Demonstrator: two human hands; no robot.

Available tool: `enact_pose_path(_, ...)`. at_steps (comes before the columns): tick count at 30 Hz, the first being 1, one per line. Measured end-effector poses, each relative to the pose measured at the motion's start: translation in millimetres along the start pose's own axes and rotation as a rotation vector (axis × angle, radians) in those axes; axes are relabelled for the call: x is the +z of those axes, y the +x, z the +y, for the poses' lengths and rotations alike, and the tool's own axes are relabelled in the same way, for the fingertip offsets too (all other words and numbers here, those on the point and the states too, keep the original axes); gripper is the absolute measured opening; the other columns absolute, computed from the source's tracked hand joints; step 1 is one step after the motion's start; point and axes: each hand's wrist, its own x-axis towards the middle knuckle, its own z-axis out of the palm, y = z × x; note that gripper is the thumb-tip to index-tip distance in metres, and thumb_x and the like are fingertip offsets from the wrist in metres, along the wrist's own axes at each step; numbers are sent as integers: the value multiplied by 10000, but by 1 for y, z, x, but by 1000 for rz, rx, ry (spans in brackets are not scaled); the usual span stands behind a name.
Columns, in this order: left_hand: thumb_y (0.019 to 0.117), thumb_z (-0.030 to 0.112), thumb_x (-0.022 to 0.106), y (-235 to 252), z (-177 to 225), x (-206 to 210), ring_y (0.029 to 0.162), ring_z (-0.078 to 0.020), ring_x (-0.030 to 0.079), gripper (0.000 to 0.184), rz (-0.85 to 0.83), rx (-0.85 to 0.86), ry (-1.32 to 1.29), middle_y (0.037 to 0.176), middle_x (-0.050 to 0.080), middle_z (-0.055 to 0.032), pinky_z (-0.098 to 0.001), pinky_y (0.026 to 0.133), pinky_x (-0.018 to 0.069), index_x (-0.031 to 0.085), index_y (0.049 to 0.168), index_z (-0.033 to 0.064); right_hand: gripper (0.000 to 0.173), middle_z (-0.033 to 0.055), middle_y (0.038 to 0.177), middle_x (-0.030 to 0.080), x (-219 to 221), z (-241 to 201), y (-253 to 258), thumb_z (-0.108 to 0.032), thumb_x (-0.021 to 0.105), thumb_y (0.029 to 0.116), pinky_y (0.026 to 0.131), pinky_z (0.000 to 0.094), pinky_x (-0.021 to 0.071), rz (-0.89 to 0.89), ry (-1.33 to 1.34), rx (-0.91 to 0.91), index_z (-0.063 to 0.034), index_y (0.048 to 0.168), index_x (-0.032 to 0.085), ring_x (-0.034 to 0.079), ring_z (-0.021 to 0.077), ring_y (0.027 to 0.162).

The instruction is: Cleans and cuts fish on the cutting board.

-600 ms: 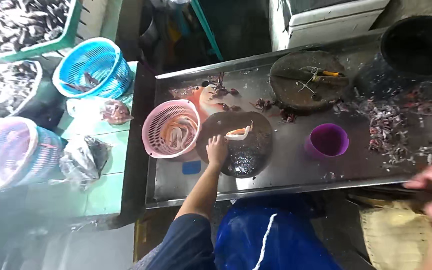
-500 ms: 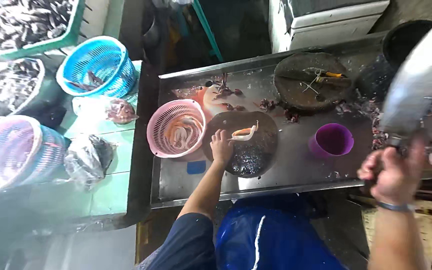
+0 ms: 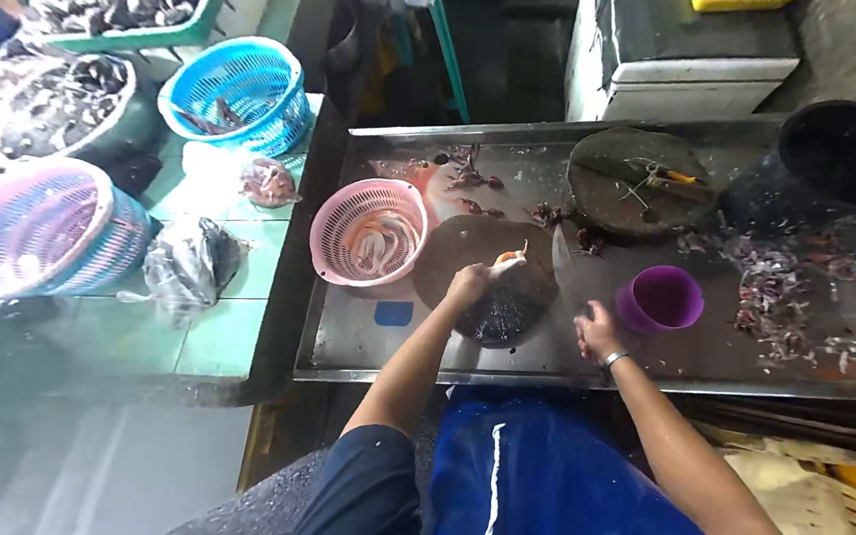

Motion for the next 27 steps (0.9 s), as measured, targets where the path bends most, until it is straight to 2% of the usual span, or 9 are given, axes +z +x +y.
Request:
enact_pose_path(4,1117,322,375,-21,-24,15,662,-218,596,408,337,-2,-343,791,636,-99,-451,661,527,667,1126,37,399,60,637,540,-39,-43,4,-354,501,1086,477,370,554,98,-47,-298,-72,1367,485,558,178,457)
enact_pose_path(7,1109,455,348,-45,-56,35,736,-280,651,469,566,21,-211,835,667,-121,-540,693,551,669,1174,120,366,101,667,591,-56,-72,8,-283,476,1066,480,452,570,212,-99,-544,-53,1348,506,594,233,467)
enact_pose_path(9,1107,469,315,-42,-73,46,904,-302,686,498,638,22,-44,952,701,-131,-563,834,558,661,1204,124,409,124,715,596,-51,-73,22,-361,430,1089,484,484,568,277,-177,-605,-79,1383,466,606,267,499)
enact_pose_path(13,1117,355,287,-17,-77,60,1101,-367,649,493,658,-58,148,1116,699,-187,-579,1007,482,664,1225,56,492,289,1140,685,-12,-14,53,-309,417,1096,956,611,531,158,-540,-366,14,1465,459,688,424,1067)
enact_pose_path(17,1105,241,351,-21,-62,31,1139,-416,647,407,547,-123,91,1148,693,-244,-610,1022,464,636,1273,4,524,263,1261,675,25,22,40,-271,418,1089,1080,520,482,96,-565,-193,29,1517,426,653,373,1212)
enact_pose_path(19,1118,273,338,-19,-47,13,1075,-400,679,421,485,-149,-23,1097,707,-235,-621,958,499,637,1254,10,526,255,1256,676,30,25,33,-269,429,1088,1039,510,510,72,-490,-160,23,1525,412,678,357,1154)
enact_pose_path(21,1124,277,337,-9,-17,4,919,-326,671,430,469,-89,-244,978,689,-199,-550,863,528,649,1201,-7,503,205,1043,686,21,24,35,-286,455,1086,746,463,590,54,-346,-126,-3,1501,439,694,281,798)
enact_pose_path(23,1122,258,340,0,24,5,726,-188,597,410,443,19,-503,851,642,-106,-404,706,527,646,1171,-10,452,99,729,554,6,27,27,-280,460,1090,462,385,528,61,-97,-108,-8,1450,435,539,189,478)
enact_pose_path(27,1119,237,330,11,103,28,573,-61,499,341,401,187,-926,696,548,26,-242,546,451,606,1123,38,425,25,648,495,-35,33,-13,-289,413,1099,416,342,514,128,131,-149,8,1404,418,495,134,427)
